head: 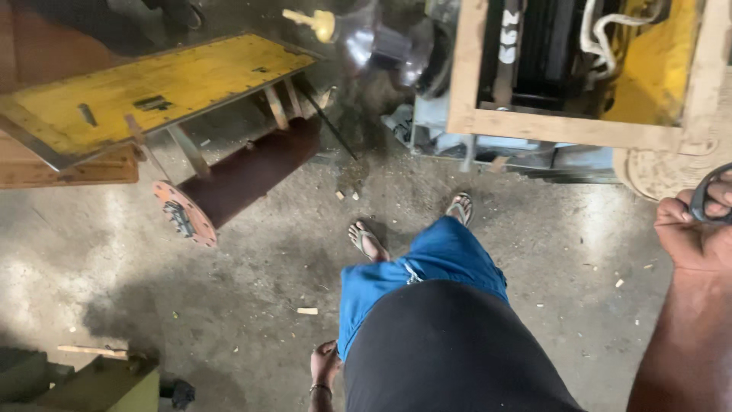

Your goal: The person uses shears to cut a small rectangular piece of wood, then cuts a curved piece of wood. The person then places the shears on a wooden stool and picks up a long wooden plank, cutting it into smaller pieces using the shears.

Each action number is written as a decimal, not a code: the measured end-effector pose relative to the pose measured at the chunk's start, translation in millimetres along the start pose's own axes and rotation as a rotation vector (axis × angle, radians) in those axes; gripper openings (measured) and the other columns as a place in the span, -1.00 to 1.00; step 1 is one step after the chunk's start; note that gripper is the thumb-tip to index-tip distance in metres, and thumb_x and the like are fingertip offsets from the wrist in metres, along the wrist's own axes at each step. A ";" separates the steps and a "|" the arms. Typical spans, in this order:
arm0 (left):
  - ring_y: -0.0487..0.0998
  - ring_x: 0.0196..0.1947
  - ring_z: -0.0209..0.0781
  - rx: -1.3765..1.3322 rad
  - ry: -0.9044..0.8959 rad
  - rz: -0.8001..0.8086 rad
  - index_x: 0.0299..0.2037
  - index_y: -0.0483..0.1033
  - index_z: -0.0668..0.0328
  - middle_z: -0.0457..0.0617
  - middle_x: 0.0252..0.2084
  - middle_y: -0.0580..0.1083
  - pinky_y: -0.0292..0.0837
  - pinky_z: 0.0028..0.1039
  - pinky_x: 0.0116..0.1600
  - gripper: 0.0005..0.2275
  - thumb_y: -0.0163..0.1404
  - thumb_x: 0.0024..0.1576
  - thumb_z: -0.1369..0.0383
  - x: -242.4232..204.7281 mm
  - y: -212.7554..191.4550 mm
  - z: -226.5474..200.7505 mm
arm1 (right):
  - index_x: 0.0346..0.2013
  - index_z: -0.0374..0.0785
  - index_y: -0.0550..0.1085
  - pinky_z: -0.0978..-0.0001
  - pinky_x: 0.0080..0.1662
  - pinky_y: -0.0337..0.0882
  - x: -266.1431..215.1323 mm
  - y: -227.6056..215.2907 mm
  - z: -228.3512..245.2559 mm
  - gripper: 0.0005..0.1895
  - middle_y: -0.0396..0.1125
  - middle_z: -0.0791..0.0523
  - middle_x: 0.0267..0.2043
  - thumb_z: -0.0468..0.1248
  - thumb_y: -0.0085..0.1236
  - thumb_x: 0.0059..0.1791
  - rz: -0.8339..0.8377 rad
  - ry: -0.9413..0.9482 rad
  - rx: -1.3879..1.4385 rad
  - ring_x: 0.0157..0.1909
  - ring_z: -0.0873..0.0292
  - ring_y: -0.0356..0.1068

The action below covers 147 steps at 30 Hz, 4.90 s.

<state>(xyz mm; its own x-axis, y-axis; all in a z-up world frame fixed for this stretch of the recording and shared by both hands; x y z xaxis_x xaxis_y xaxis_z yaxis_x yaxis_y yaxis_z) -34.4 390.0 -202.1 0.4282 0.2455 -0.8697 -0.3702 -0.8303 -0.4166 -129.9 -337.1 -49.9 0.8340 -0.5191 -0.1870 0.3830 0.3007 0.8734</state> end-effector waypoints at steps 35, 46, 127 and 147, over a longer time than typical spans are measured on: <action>0.53 -0.27 -0.33 0.087 1.087 0.353 -0.01 0.59 0.35 -0.03 -0.17 0.60 0.48 -0.52 -0.13 -0.84 0.09 0.27 0.45 37.7 -67.5 -713.9 | -0.14 -0.36 0.40 0.42 -0.33 0.34 319.4 320.7 -361.4 -0.58 0.40 0.04 -0.43 -0.26 0.51 -0.04 -0.482 -0.568 -1.507 -0.43 0.25 0.32; 0.38 0.31 0.20 0.732 2.003 0.406 0.28 0.42 0.34 0.25 0.31 0.38 0.31 -0.14 0.36 -0.53 0.24 0.21 0.35 -19.0 65.2 -991.9 | -0.13 -0.32 0.44 0.14 -0.17 0.42 327.0 315.9 -368.7 -0.55 0.42 0.00 -0.24 -0.18 0.47 -0.15 -0.648 -0.584 -1.821 -0.22 -0.02 0.44; 0.63 -0.19 0.01 1.429 1.680 1.457 -0.06 0.56 0.27 0.09 -0.17 0.57 0.55 -0.34 -0.11 -0.74 0.22 0.04 0.46 19.6 301.1 -1453.8 | -0.16 -0.33 0.50 0.51 -0.20 0.40 836.9 418.3 -335.0 -0.55 0.42 0.20 -0.40 -0.30 0.47 -0.27 -1.595 -0.636 -0.659 -0.32 0.35 0.35; 0.57 -0.07 0.14 1.354 2.092 1.992 -0.10 0.56 0.20 0.11 -0.11 0.56 0.50 -0.18 0.04 -0.75 0.23 0.03 0.39 -24.0 392.6 -1607.3 | -0.06 -0.40 0.52 0.16 -0.16 0.44 949.4 458.8 -405.9 -0.40 0.44 0.07 -0.38 0.08 0.35 -0.10 -1.264 -1.111 0.325 -0.42 0.16 0.39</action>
<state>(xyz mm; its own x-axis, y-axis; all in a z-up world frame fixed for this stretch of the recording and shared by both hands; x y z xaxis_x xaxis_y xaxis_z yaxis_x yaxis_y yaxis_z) 1135.0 -746.2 80.5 -0.9311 -0.3128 0.1876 -0.3550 0.6589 -0.6632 998.8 -367.1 -9.2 -0.6092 -0.5948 -0.5246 0.3294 -0.7915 0.5148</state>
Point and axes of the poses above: each hand's wrist, its own x-axis towards the middle knuckle, its own y-axis out of the palm, z = x × y, the point moved 4 cm from there along x, towards the middle knuckle
